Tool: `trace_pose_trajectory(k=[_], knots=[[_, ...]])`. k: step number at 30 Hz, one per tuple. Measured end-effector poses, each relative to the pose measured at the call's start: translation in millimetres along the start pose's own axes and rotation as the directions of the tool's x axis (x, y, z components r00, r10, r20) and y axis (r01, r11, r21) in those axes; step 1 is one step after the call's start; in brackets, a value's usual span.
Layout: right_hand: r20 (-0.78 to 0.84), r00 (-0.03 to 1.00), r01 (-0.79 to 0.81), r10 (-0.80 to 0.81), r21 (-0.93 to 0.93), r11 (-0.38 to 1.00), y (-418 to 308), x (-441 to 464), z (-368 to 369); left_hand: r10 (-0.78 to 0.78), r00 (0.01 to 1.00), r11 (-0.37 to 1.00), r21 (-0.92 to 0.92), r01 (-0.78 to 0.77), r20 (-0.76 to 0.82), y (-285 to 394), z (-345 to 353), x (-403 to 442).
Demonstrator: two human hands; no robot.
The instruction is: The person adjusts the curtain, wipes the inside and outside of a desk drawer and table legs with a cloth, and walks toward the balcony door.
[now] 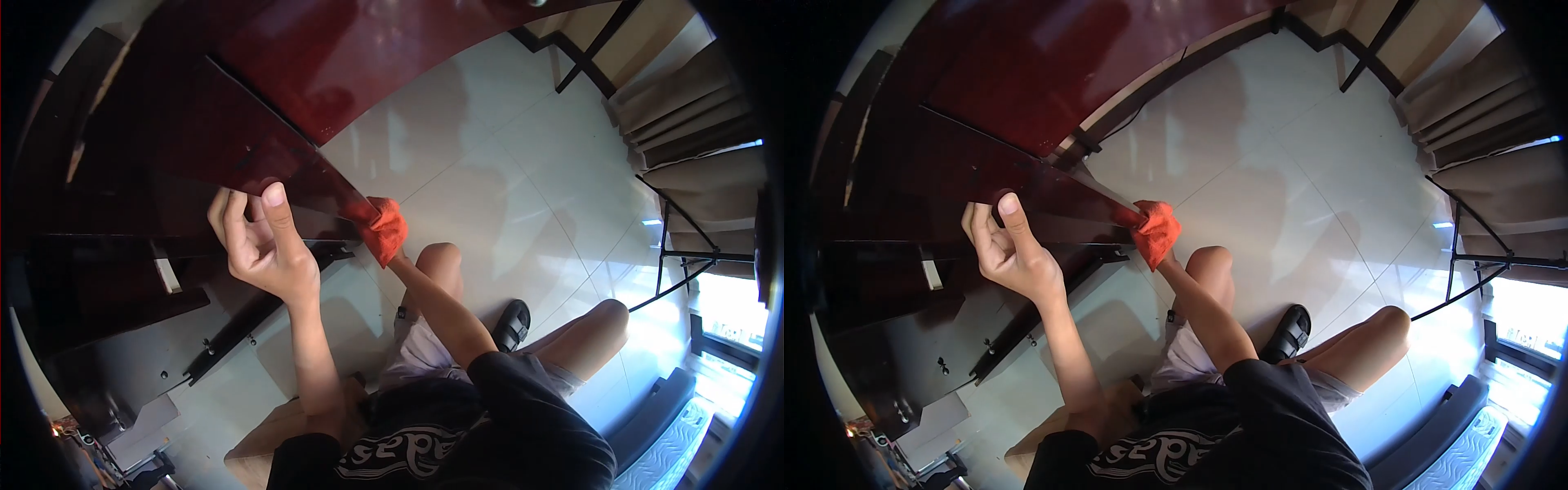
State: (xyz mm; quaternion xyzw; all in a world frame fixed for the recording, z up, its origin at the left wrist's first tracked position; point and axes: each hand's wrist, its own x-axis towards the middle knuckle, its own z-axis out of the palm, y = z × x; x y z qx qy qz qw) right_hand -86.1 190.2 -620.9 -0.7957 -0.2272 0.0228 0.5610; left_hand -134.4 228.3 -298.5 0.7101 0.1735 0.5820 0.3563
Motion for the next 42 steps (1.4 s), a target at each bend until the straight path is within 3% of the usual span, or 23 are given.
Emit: trace_pose_trajectory(k=[1,5,8,10,11,12,13,15,16,18,19,21,22,24,26,27,29,30,32,35,36,42], knots=[[0.020,1.000,-0.004,0.005,-0.026,1.000,-3,4,-4,0.024,1.000,1.000,0.013,-0.024,-0.006,-2,1,-1],[0.330,0.892,-0.294,0.310,-0.098,0.951,-64,21,-70,0.050,0.999,0.998,0.027,-0.050,0.016,1,1,0],[0.330,0.850,-0.399,0.410,-0.103,0.911,15,20,2,-0.003,1.000,1.000,-0.031,0.004,0.014,9,5,-1],[0.205,0.940,-0.310,0.271,0.186,0.932,-20,4,-30,-0.069,0.995,0.998,0.010,0.068,0.072,11,0,-7],[0.277,0.898,-0.406,0.341,0.223,0.886,88,-16,40,-0.149,0.985,0.989,-0.001,0.149,0.087,13,-1,-15],[0.273,0.941,-0.289,0.201,0.336,0.897,92,-21,34,-0.231,0.968,0.972,-0.010,0.233,0.100,15,-2,-26],[0.250,0.967,-0.164,0.055,0.443,0.881,92,-20,23,-0.219,0.968,0.967,-0.106,0.233,0.126,6,-2,-42],[0.326,0.945,-0.141,0.027,0.331,0.933,68,-14,-9,-0.279,0.930,0.942,-0.117,0.314,0.240,-14,-15,-87],[0.409,0.897,-0.226,0.171,0.090,0.970,37,-14,-40,-0.272,0.915,0.943,-0.107,0.315,0.298,-11,-17,-102],[0.505,0.801,-0.404,0.320,0.062,0.913,13,-21,-82,-0.396,0.787,0.892,-0.005,0.451,0.473,-32,-38,-136],[0.558,0.774,-0.512,0.299,0.273,0.815,16,-29,-97,-0.453,0.769,0.866,0.020,0.499,0.451,-34,-38,-140],[0.583,0.754,-0.623,0.302,0.489,0.611,-20,-26,-131,-0.556,0.728,0.808,0.055,0.586,0.402,-36,-33,-142],[0.563,0.752,-0.645,0.342,0.522,0.559,-75,-12,-158,-0.518,0.773,0.835,0.018,0.550,0.366,-35,-28,-137],[0.309,0.951,-0.179,-0.011,0.579,0.795,-147,24,-179,-0.453,0.839,0.875,-0.031,0.484,0.301,-28,-23,-124],[0.175,0.938,0.161,-0.300,0.544,0.824,-178,50,-165,-0.422,0.875,0.889,-0.083,0.451,0.239,-21,-21,-114],[0.163,0.908,0.240,-0.386,0.552,0.798,-182,60,-147,-0.390,0.906,0.905,-0.112,0.410,0.163,-18,-16,-109],[0.218,0.872,0.213,-0.439,0.638,0.740,-185,78,-118,-0.357,0.932,0.925,-0.112,0.363,0.069,-29,-17,-111],[0.303,0.869,0.075,-0.392,0.701,0.709,-183,84,-106,-0.356,0.933,0.929,-0.089,0.360,0.054,-42,-27,-115],[0.604,0.787,-0.463,-0.125,0.712,0.528,-185,90,-102,-0.395,0.919,0.912,-0.117,0.392,0.003,-40,-28,-112],[0.535,0.844,-0.313,-0.046,0.560,0.767,-181,94,-103,-0.334,0.942,0.941,-0.066,0.332,-0.035,-45,-32,-110],[0.489,0.871,-0.257,-0.042,0.527,0.810,-172,92,-99,-0.333,0.942,0.935,-0.140,0.326,-0.032,-45,-33,-112],[0.288,0.958,-0.104,0.016,0.296,0.949,-108,68,-63,-0.378,0.926,0.926,0.000,0.378,0.012,-39,-37,-114]])
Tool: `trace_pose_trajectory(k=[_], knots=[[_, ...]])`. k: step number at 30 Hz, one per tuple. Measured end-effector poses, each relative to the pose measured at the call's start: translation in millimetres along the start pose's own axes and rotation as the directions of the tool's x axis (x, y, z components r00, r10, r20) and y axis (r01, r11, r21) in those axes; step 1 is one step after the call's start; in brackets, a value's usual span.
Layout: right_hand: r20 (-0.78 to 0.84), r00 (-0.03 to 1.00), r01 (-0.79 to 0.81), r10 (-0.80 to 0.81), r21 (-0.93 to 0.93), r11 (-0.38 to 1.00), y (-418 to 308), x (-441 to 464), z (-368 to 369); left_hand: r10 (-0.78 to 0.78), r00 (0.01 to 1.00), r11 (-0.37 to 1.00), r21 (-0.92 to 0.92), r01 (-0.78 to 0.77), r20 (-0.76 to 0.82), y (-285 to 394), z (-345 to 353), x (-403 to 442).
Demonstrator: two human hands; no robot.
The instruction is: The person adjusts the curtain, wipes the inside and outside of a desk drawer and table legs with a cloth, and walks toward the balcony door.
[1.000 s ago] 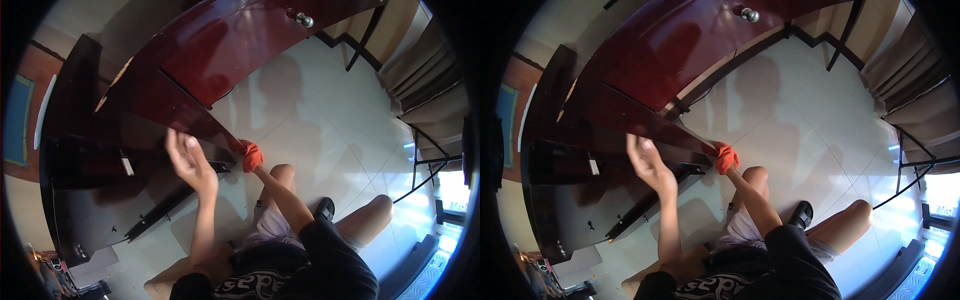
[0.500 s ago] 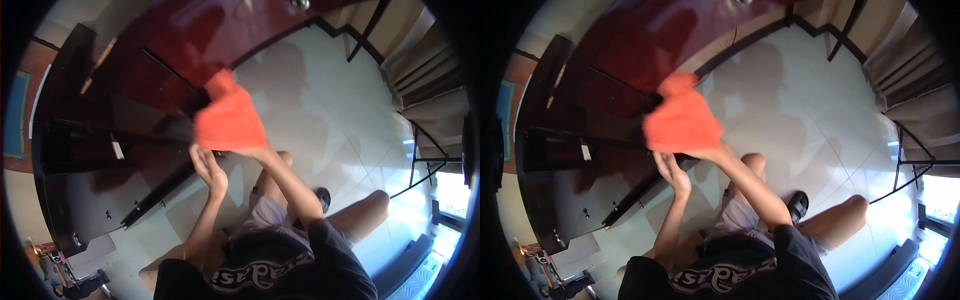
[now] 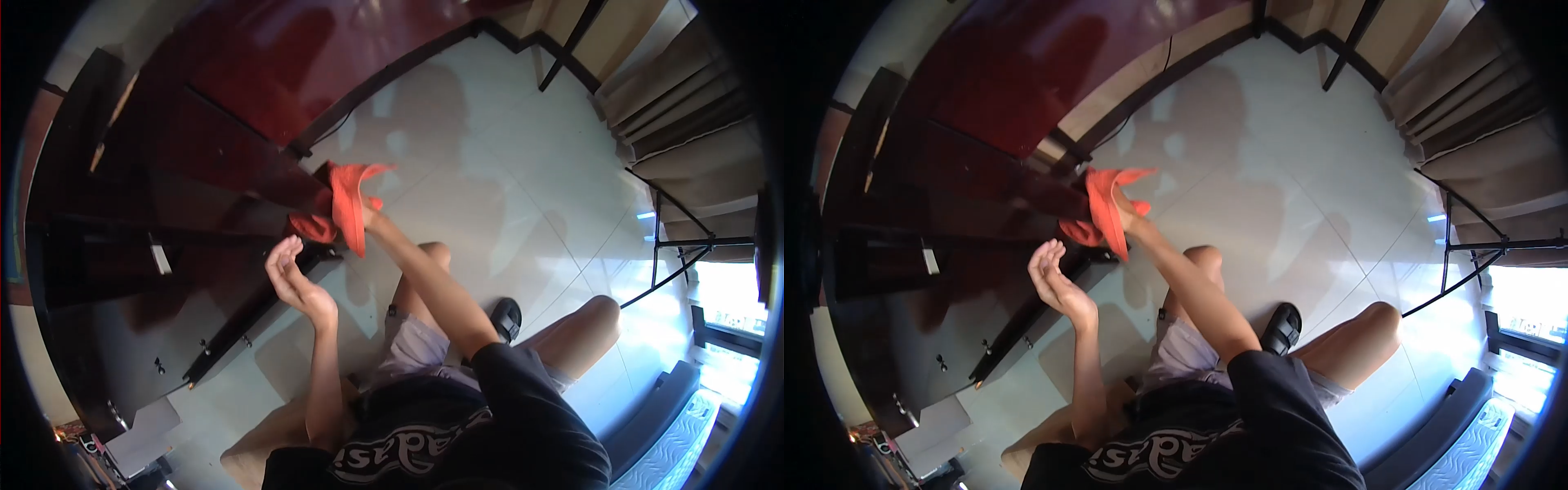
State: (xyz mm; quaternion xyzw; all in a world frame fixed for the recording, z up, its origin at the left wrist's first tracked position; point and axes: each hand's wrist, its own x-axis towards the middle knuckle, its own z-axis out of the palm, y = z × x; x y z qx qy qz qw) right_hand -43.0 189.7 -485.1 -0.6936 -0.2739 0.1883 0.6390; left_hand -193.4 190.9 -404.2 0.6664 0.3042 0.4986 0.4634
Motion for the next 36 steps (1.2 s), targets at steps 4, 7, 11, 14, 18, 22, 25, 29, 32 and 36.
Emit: trace_pose_trajectory(k=[4,7,11,14,18,22,25,29,32,36], knots=[[-0.088,0.996,-0.033,0.024,-0.102,0.994,45,-12,13,-0.075,0.997,0.995,-0.070,0.076,0.026,0,-2,-1],[-0.125,0.991,-0.059,0.043,-0.128,0.990,71,-19,23,-0.093,0.995,0.989,-0.117,0.095,0.020,1,-4,0],[-0.154,0.986,-0.084,0.062,-0.141,0.986,97,-30,32,-0.077,0.996,0.990,-0.112,0.081,0.036,2,-9,3],[-0.170,0.983,-0.094,0.069,-0.144,0.985,112,-36,36,-0.067,0.996,0.993,-0.096,0.072,0.054,2,-12,2],[-0.180,0.981,-0.101,0.072,-0.157,0.982,126,-44,37,-0.084,0.994,0.990,-0.105,0.090,0.063,0,-17,-4],[-0.194,0.978,-0.103,0.070,-0.160,0.982,136,-50,39,-0.100,0.993,0.991,-0.086,0.105,0.061,-6,-25,-9],[-0.206,0.976,-0.100,0.066,-0.161,0.982,147,-55,44,-0.115,0.992,0.992,-0.050,0.118,0.059,-8,-31,-13],[-0.207,0.976,-0.098,0.066,-0.152,0.984,151,-58,50,-0.135,0.990,0.990,-0.028,0.136,0.053,-12,-39,-19],[-0.211,0.976,-0.092,0.060,-0.146,0.985,154,-55,47,-0.160,0.986,0.987,-0.018,0.161,0.042,-8,-34,-21],[-0.208,0.977,-0.076,0.053,-0.106,0.991,160,-55,43,-0.138,0.989,0.988,-0.063,0.142,0.059,-7,-27,-20]])
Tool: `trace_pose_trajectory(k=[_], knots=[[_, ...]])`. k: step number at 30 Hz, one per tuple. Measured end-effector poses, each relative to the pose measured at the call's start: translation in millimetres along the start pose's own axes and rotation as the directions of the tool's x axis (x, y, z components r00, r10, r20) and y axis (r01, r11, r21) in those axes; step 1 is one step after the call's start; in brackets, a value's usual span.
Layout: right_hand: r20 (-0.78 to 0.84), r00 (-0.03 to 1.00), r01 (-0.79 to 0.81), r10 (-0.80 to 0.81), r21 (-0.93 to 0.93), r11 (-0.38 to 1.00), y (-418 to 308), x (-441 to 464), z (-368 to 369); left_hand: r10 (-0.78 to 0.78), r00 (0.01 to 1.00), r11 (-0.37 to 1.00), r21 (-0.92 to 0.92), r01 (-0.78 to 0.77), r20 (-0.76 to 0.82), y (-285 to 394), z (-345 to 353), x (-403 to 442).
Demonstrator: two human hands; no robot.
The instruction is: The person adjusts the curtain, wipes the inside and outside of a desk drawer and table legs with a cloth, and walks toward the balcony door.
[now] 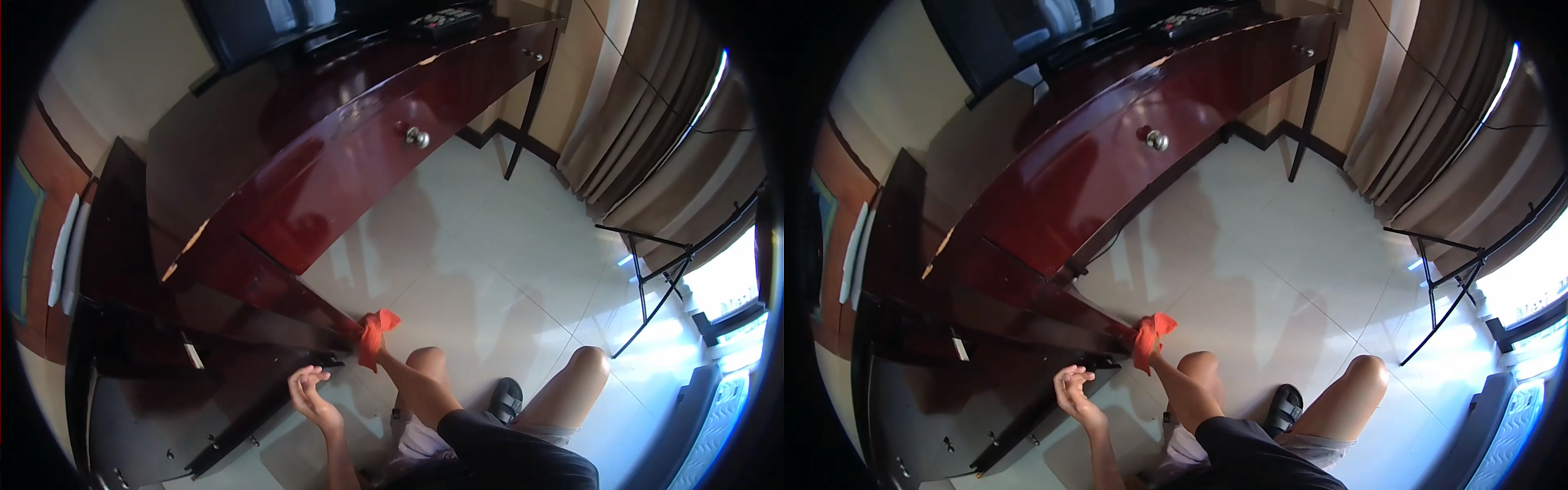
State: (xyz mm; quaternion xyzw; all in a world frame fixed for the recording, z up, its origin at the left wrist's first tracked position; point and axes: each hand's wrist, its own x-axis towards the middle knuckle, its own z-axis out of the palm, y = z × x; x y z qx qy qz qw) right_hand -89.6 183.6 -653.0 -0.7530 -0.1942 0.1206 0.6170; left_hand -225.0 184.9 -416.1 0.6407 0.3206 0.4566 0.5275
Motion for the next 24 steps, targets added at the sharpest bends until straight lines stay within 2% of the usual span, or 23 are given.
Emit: trace_pose_trajectory(k=[4,7,10,14,18,19,20,22,24], knots=[[0.011,0.999,0.046,-0.047,0.075,0.996,17,-2,-2,-0.041,0.998,0.999,-0.021,0.042,0.049,10,11,-2],[0.015,0.988,0.146,-0.152,0.193,0.970,35,3,-4,-0.091,0.990,0.995,-0.032,0.095,0.106,15,21,-4],[0.302,0.950,-0.005,-0.081,0.274,0.962,-7,-5,-82,-0.051,0.992,0.997,-0.048,0.057,0.112,-1,34,-11],[0.579,0.815,-0.187,0.027,0.219,0.958,-54,0,-199,-0.131,0.974,0.991,0.007,0.132,0.186,-9,59,-24],[0.669,0.727,-0.304,0.155,0.111,0.946,-70,-1,-281,-0.334,0.850,0.941,0.090,0.327,0.407,-9,91,-42],[0.676,0.714,-0.330,0.181,0.097,0.939,-71,-3,-294,-0.348,0.781,0.932,0.100,0.349,0.519,-15,94,-46],[0.680,0.704,-0.355,0.206,0.086,0.931,-69,-9,-305,-0.425,0.708,0.878,0.064,0.475,0.564,-3,106,-54],[0.678,0.695,-0.396,0.240,0.083,0.914,-63,-18,-322,-0.335,0.596,0.730,-0.199,0.654,0.730,-21,120,-70],[0.675,0.691,-0.419,0.259,0.082,0.904,-58,-29,-334,-0.332,0.451,0.568,-0.205,0.797,0.828,-23,131,-78]])
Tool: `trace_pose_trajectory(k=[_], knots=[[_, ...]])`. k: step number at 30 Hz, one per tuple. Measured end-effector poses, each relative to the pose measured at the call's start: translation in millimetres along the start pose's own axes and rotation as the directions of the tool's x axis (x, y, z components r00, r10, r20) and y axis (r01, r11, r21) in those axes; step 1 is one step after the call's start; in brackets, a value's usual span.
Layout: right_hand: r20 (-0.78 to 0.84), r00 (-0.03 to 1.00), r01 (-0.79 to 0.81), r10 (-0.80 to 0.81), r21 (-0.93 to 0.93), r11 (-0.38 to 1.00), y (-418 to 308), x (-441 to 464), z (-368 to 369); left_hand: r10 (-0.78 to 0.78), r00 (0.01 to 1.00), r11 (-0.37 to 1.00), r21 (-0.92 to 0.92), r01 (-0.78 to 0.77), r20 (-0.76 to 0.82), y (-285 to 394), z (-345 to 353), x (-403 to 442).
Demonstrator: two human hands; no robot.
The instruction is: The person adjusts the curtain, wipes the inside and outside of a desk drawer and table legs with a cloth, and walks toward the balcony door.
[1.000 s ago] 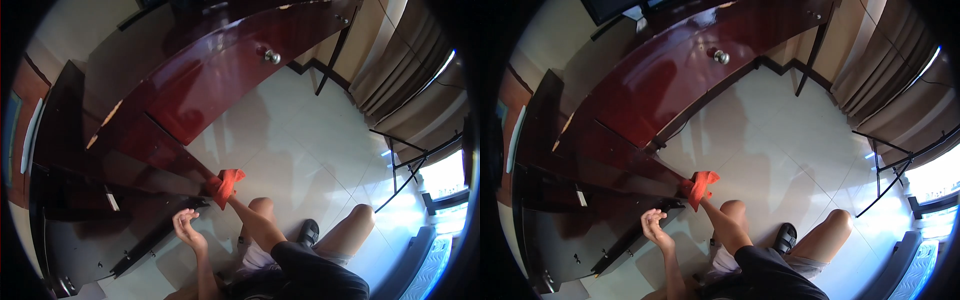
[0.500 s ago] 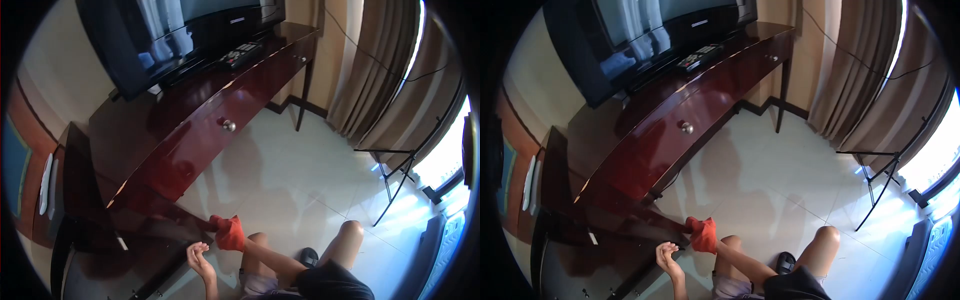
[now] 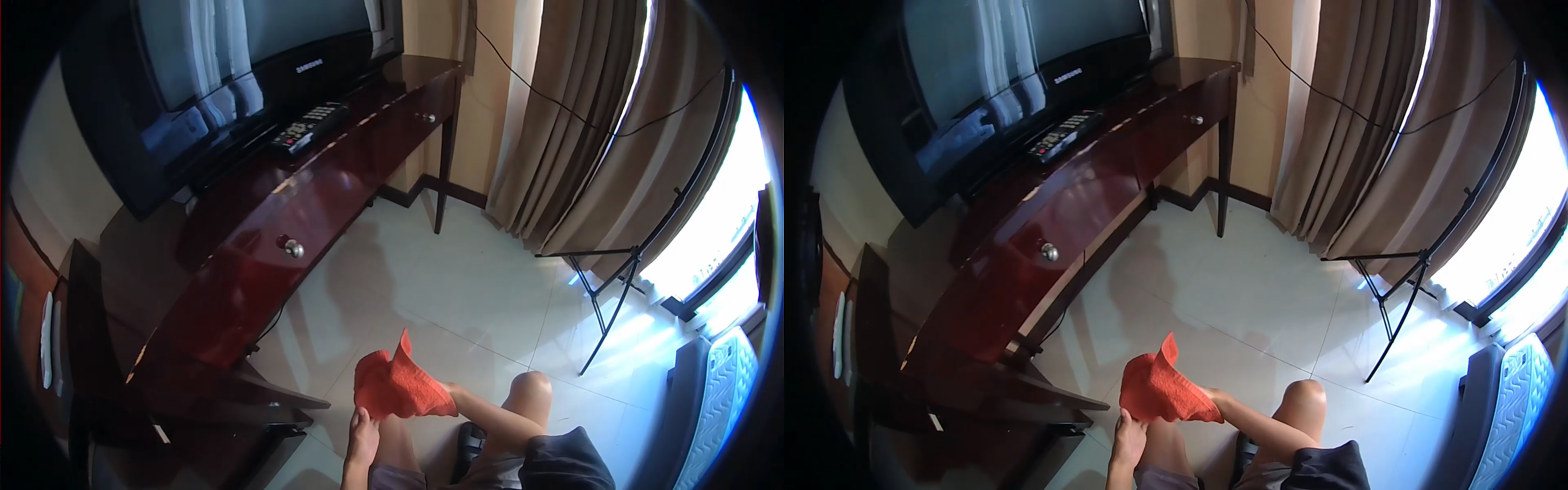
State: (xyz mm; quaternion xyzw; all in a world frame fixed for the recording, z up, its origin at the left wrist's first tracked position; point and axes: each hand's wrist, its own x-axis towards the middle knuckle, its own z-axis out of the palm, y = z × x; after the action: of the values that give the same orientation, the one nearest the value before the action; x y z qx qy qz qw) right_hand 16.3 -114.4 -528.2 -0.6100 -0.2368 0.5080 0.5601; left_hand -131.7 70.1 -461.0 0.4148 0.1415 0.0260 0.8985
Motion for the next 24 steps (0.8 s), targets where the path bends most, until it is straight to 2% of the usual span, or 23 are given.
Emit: trace_pose_trajectory(k=[1,4,5,9,13,16,17,20,22,23,24], knots=[[-0.008,1.000,0.001,-0.001,0.014,1.000,4,-5,-1,-0.067,0.998,0.997,0.037,0.067,-0.020,-6,-1,2],[-0.034,0.999,0.024,-0.023,0.036,0.999,4,-11,-11,-0.073,0.995,0.986,0.156,0.062,0.069,-10,-3,3],[-0.045,0.998,0.034,-0.033,0.037,0.999,1,-13,-15,-0.233,0.971,0.952,0.214,0.217,0.050,1,-6,2],[-0.087,0.994,0.077,-0.072,0.049,0.996,-8,-17,-34,-0.082,0.973,0.996,-0.004,0.085,0.216,7,13,9],[-0.113,0.987,0.125,-0.117,0.068,0.990,-16,-7,-46,-0.017,0.999,0.936,-0.352,0.027,0.031,18,34,16],[-0.149,0.978,0.161,-0.146,0.097,0.982,-22,4,-54,-0.001,0.987,0.995,-0.101,-0.015,-0.159,20,13,25],[-0.160,0.975,0.173,-0.152,0.124,0.977,-25,8,-57,0.066,0.964,0.997,0.048,-0.055,-0.259,29,35,28],[-0.223,0.964,0.217,-0.148,0.328,0.919,-40,19,-69,0.225,0.884,0.885,0.466,-0.009,-0.410,29,13,25],[-0.262,0.962,0.220,-0.072,0.597,0.772,-67,13,-76,0.409,0.810,0.794,0.602,-0.090,-0.419,38,10,22],[-0.273,0.962,0.219,-0.024,0.712,0.667,-83,7,-79,0.460,0.763,0.848,0.481,-0.224,-0.455,56,57,24],[-0.269,0.962,0.172,0.048,0.732,0.659,-96,5,-86,0.454,0.789,0.853,0.459,-0.249,-0.415,58,45,20]])
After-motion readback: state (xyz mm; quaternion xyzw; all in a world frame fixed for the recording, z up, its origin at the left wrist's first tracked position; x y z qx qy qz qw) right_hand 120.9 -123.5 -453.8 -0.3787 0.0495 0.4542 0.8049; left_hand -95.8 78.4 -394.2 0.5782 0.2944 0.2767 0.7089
